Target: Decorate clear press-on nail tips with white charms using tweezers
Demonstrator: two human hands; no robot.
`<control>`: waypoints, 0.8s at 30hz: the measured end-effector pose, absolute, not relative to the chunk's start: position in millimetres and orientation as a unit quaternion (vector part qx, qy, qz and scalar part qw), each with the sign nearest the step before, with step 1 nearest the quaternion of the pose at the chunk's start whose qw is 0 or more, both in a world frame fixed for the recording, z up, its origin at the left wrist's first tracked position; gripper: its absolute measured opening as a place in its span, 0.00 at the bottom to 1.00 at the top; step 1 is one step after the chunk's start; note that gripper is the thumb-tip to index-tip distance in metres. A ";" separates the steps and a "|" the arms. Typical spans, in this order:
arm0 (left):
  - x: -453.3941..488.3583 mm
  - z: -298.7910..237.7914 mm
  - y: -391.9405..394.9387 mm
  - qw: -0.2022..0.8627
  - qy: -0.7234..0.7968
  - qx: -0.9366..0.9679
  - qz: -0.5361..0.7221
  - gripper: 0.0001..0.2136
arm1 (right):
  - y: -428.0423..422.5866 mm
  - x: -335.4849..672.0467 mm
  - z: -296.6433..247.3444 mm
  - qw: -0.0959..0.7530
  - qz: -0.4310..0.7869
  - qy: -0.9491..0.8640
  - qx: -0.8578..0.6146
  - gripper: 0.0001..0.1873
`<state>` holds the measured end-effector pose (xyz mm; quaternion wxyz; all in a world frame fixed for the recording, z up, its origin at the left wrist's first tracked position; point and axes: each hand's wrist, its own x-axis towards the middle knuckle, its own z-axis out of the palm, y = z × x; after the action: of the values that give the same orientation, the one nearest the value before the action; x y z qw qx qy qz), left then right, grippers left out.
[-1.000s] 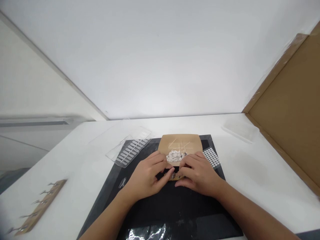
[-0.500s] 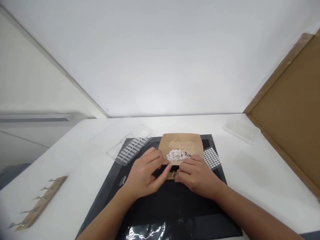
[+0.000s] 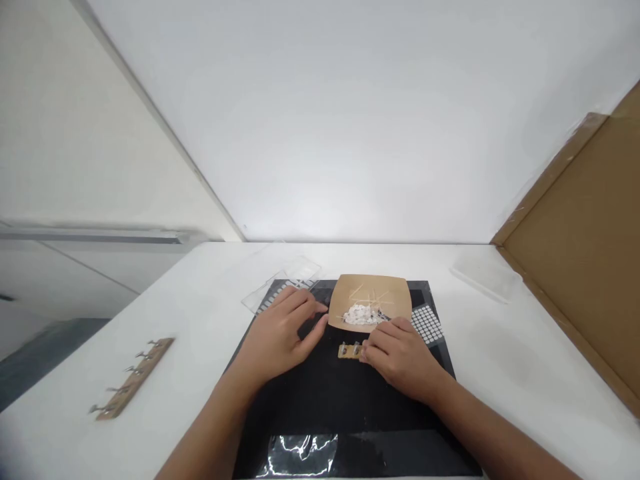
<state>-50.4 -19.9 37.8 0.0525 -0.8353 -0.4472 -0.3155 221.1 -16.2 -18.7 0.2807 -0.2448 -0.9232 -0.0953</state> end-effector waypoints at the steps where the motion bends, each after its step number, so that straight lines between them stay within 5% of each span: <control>1: -57.5 39.5 -27.1 0.060 -0.462 -0.832 -0.300 0.06 | -16.8 222.4 -17.4 0.279 -0.096 -0.926 -0.235 0.08; 3: -74.5 37.4 -44.6 0.060 -0.506 -0.808 -0.296 0.07 | -17.4 225.6 -14.9 0.288 -0.088 -0.928 -0.219 0.06; 9: -123.1 -6.1 -84.5 0.003 -0.588 -0.774 -0.236 0.12 | -15.0 231.9 -16.2 0.392 -0.040 -0.879 -0.270 0.19; 24: -117.8 -20.6 -84.9 -0.062 -0.604 -0.761 -0.227 0.15 | -14.3 232.4 -16.8 0.385 -0.008 -0.882 -0.272 0.18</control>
<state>-117.8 -84.9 -20.6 -0.0617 -0.7612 -0.6045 -0.2267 232.4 -14.3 -16.8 0.3852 -0.2723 -0.8817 -0.0077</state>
